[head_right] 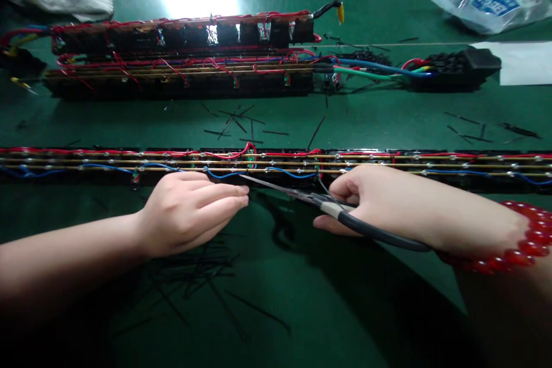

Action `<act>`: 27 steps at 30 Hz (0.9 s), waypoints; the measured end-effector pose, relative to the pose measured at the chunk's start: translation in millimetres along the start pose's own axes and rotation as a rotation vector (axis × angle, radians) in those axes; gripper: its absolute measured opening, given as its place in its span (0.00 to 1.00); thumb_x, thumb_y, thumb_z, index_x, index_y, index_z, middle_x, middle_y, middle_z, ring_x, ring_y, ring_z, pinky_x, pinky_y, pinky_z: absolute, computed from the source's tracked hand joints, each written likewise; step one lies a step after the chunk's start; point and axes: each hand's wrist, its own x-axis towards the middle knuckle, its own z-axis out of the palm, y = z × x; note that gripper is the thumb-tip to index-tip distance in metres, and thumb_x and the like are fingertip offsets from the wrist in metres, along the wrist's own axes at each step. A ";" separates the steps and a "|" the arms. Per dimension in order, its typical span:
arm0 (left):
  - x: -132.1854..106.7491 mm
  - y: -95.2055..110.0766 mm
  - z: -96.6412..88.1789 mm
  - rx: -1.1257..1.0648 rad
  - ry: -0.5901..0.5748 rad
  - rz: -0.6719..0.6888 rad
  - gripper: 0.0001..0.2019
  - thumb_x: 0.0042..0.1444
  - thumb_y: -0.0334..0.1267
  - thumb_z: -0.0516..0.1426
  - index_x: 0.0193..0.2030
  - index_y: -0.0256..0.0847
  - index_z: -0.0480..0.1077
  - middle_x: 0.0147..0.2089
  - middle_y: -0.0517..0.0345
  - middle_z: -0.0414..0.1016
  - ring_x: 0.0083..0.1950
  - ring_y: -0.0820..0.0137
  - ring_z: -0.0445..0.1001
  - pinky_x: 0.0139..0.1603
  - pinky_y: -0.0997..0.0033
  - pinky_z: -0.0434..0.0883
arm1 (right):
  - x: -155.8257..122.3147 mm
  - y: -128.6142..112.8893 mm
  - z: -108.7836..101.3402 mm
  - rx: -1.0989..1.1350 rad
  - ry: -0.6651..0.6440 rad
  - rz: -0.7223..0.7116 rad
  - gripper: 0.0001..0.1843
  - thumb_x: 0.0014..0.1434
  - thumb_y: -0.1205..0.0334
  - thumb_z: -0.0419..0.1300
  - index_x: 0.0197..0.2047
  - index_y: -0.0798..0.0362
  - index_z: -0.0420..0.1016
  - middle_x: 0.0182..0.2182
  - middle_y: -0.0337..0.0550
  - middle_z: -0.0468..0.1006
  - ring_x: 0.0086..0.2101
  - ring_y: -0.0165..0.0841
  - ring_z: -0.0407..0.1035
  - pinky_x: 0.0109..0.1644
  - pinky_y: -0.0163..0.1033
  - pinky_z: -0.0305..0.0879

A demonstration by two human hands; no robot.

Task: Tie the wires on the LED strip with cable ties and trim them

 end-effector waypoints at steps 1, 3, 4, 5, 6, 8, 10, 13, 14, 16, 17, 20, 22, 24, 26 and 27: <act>0.0 -0.3 0.1 0.002 -0.003 -0.001 0.09 0.66 0.32 0.56 0.38 0.42 0.78 0.46 0.64 0.85 0.27 0.76 0.77 0.27 0.71 0.70 | 0.2 -1.0 0.4 -0.006 0.005 0.006 0.27 0.44 0.35 0.71 0.23 0.52 0.73 0.21 0.40 0.69 0.23 0.31 0.60 0.26 0.38 0.52; -0.1 -0.6 0.3 0.004 -0.006 -0.007 0.09 0.65 0.31 0.56 0.38 0.42 0.78 0.46 0.64 0.85 0.27 0.76 0.77 0.27 0.71 0.70 | -0.3 -3.5 1.1 -0.013 0.004 0.021 0.28 0.42 0.35 0.71 0.23 0.52 0.72 0.21 0.40 0.69 0.23 0.31 0.59 0.25 0.38 0.52; -0.3 -0.6 0.4 0.004 -0.007 -0.009 0.09 0.65 0.31 0.56 0.38 0.42 0.78 0.45 0.64 0.85 0.27 0.76 0.77 0.27 0.71 0.70 | -0.9 -4.8 1.3 -0.014 0.003 0.025 0.28 0.42 0.34 0.71 0.22 0.52 0.72 0.21 0.40 0.69 0.23 0.31 0.58 0.25 0.38 0.52; -0.4 -0.5 0.5 0.006 -0.009 -0.011 0.09 0.65 0.31 0.56 0.38 0.42 0.78 0.45 0.64 0.85 0.27 0.76 0.77 0.27 0.71 0.70 | -1.7 -6.1 1.6 -0.015 0.004 0.023 0.28 0.43 0.34 0.71 0.23 0.52 0.71 0.22 0.40 0.69 0.23 0.31 0.58 0.26 0.38 0.52; -0.5 -0.3 0.6 0.008 -0.010 -0.013 0.09 0.65 0.30 0.56 0.38 0.42 0.78 0.45 0.64 0.85 0.28 0.76 0.77 0.27 0.71 0.70 | -2.5 -7.1 1.8 -0.017 0.004 0.017 0.29 0.44 0.33 0.70 0.23 0.52 0.71 0.22 0.40 0.69 0.23 0.30 0.58 0.26 0.38 0.52; -0.8 -0.1 0.5 0.012 -0.013 -0.016 0.08 0.64 0.31 0.57 0.38 0.41 0.78 0.45 0.64 0.85 0.28 0.75 0.77 0.27 0.70 0.70 | -4.1 -8.5 2.4 -0.028 0.018 0.000 0.29 0.47 0.32 0.67 0.23 0.52 0.70 0.22 0.41 0.69 0.24 0.30 0.58 0.26 0.38 0.51; -1.0 0.0 0.1 0.010 -0.020 -0.019 0.07 0.65 0.31 0.57 0.39 0.41 0.77 0.45 0.64 0.85 0.28 0.75 0.78 0.27 0.70 0.69 | -4.8 -9.1 3.1 -0.041 0.032 -0.007 0.30 0.48 0.31 0.66 0.23 0.52 0.71 0.22 0.41 0.69 0.23 0.30 0.58 0.26 0.38 0.51; -1.3 0.4 -0.7 0.000 -0.038 -0.026 0.08 0.66 0.30 0.55 0.40 0.41 0.76 0.45 0.63 0.85 0.28 0.76 0.77 0.29 0.71 0.69 | -3.8 -9.0 4.2 -0.041 0.048 0.009 0.31 0.43 0.30 0.68 0.22 0.52 0.70 0.21 0.40 0.68 0.22 0.29 0.58 0.25 0.37 0.51; -1.4 0.9 -0.8 0.002 -0.048 -0.031 0.08 0.66 0.30 0.54 0.40 0.40 0.76 0.45 0.63 0.85 0.29 0.76 0.77 0.29 0.71 0.69 | -3.2 -9.0 4.7 -0.040 0.053 0.014 0.31 0.42 0.30 0.69 0.21 0.52 0.70 0.21 0.40 0.68 0.22 0.29 0.58 0.25 0.37 0.51; -1.9 2.7 -1.1 0.011 -0.095 -0.046 0.09 0.66 0.30 0.53 0.40 0.41 0.75 0.43 0.62 0.84 0.28 0.74 0.77 0.29 0.71 0.68 | -2.3 -9.5 5.7 -0.043 0.070 0.023 0.30 0.42 0.31 0.70 0.21 0.52 0.71 0.21 0.40 0.69 0.22 0.30 0.59 0.25 0.37 0.52; -2.2 3.9 -1.1 0.016 -0.130 -0.054 0.09 0.66 0.30 0.53 0.40 0.41 0.75 0.41 0.61 0.84 0.28 0.73 0.76 0.29 0.70 0.67 | -2.3 -10.0 6.2 -0.046 0.076 0.025 0.30 0.42 0.32 0.70 0.22 0.52 0.72 0.21 0.41 0.70 0.23 0.31 0.60 0.25 0.38 0.53; -2.9 7.5 -1.3 0.035 -0.212 -0.064 0.09 0.65 0.29 0.53 0.40 0.40 0.74 0.38 0.60 0.83 0.26 0.72 0.75 0.27 0.70 0.66 | -4.4 -12.9 7.2 -0.061 0.084 0.008 0.27 0.47 0.34 0.68 0.24 0.52 0.75 0.23 0.43 0.74 0.24 0.34 0.63 0.27 0.40 0.55; -3.0 8.7 -1.3 0.045 -0.215 -0.045 0.08 0.65 0.28 0.53 0.40 0.39 0.74 0.37 0.59 0.82 0.26 0.73 0.75 0.27 0.70 0.65 | -6.6 -14.4 7.4 -0.071 0.086 -0.010 0.25 0.53 0.37 0.65 0.26 0.52 0.77 0.24 0.45 0.76 0.25 0.35 0.65 0.28 0.41 0.56; -2.9 8.5 -0.7 0.047 -0.195 -0.018 0.08 0.65 0.28 0.54 0.39 0.39 0.74 0.36 0.59 0.82 0.25 0.73 0.74 0.27 0.71 0.65 | -7.2 -14.0 7.5 -0.080 0.084 -0.033 0.24 0.56 0.39 0.63 0.28 0.53 0.77 0.25 0.46 0.76 0.26 0.36 0.65 0.28 0.41 0.55; -2.8 7.2 0.9 0.046 -0.180 0.000 0.08 0.65 0.29 0.54 0.38 0.39 0.75 0.36 0.60 0.82 0.25 0.73 0.74 0.27 0.70 0.66 | -5.4 -11.6 7.6 -0.087 0.092 -0.040 0.25 0.52 0.37 0.65 0.27 0.53 0.76 0.24 0.45 0.75 0.25 0.35 0.64 0.28 0.40 0.55; -2.8 6.4 2.0 0.048 -0.177 0.005 0.08 0.64 0.29 0.54 0.38 0.39 0.75 0.36 0.60 0.82 0.24 0.73 0.74 0.26 0.70 0.66 | -3.9 -10.2 7.7 -0.093 0.100 -0.040 0.26 0.50 0.36 0.66 0.26 0.53 0.76 0.23 0.44 0.75 0.25 0.35 0.64 0.27 0.40 0.54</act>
